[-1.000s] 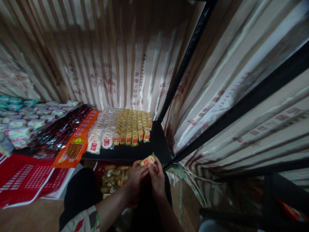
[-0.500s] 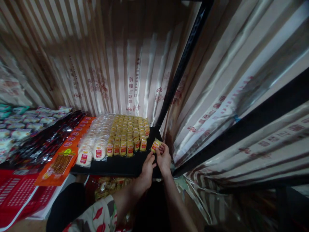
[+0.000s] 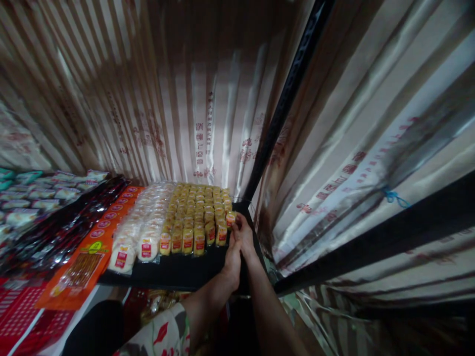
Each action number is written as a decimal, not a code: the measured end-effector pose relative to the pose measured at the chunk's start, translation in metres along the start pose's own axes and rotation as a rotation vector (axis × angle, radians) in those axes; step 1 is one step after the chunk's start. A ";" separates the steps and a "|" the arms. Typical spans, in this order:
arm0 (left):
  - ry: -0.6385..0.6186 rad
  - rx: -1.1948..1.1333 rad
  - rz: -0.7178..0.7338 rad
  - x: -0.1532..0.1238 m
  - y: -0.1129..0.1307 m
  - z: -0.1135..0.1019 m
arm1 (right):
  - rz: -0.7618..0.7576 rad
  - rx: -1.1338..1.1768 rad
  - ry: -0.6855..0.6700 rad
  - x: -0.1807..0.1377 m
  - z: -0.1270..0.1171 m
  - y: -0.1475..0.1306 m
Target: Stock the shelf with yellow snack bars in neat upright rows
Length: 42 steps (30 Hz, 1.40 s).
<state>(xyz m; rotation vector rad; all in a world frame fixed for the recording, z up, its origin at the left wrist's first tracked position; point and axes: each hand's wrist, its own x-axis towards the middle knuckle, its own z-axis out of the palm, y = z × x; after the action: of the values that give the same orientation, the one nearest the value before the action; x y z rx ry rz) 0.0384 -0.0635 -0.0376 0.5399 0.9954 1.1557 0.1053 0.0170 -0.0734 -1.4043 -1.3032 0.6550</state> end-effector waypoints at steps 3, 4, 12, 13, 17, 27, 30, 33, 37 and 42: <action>0.036 -0.020 -0.022 0.002 -0.001 -0.001 | 0.028 0.026 -0.009 0.001 0.004 0.004; 0.041 -0.029 -0.027 0.002 -0.002 0.000 | 0.038 0.024 0.006 0.001 0.006 0.005; 0.060 -0.071 -0.070 0.010 -0.008 -0.003 | 0.131 -0.026 0.017 -0.002 0.010 0.011; 0.062 -0.064 -0.065 0.011 -0.009 -0.004 | 0.129 -0.036 0.022 -0.003 0.011 0.010; 0.070 -0.023 -0.056 0.010 -0.007 -0.007 | 0.130 -0.122 0.035 -0.004 0.013 0.006; 0.057 0.050 -0.048 0.008 -0.004 -0.010 | 0.108 -0.277 0.088 -0.004 0.014 0.006; 0.050 0.044 0.011 0.010 -0.007 -0.010 | 0.100 -0.236 0.071 -0.001 0.014 0.004; 0.073 0.054 0.002 0.009 -0.006 -0.009 | 0.099 -0.164 0.056 -0.001 0.014 0.003; 0.067 0.079 -0.013 0.003 -0.003 -0.009 | 0.113 -0.129 0.050 -0.003 0.012 0.005; 0.052 0.067 -0.009 -0.006 -0.003 -0.012 | 0.155 -0.119 0.072 -0.011 0.008 0.006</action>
<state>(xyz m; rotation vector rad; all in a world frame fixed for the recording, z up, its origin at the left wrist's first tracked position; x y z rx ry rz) 0.0293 -0.0714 -0.0431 0.5608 1.0835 1.1365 0.0971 0.0102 -0.0840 -1.6237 -1.2007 0.6320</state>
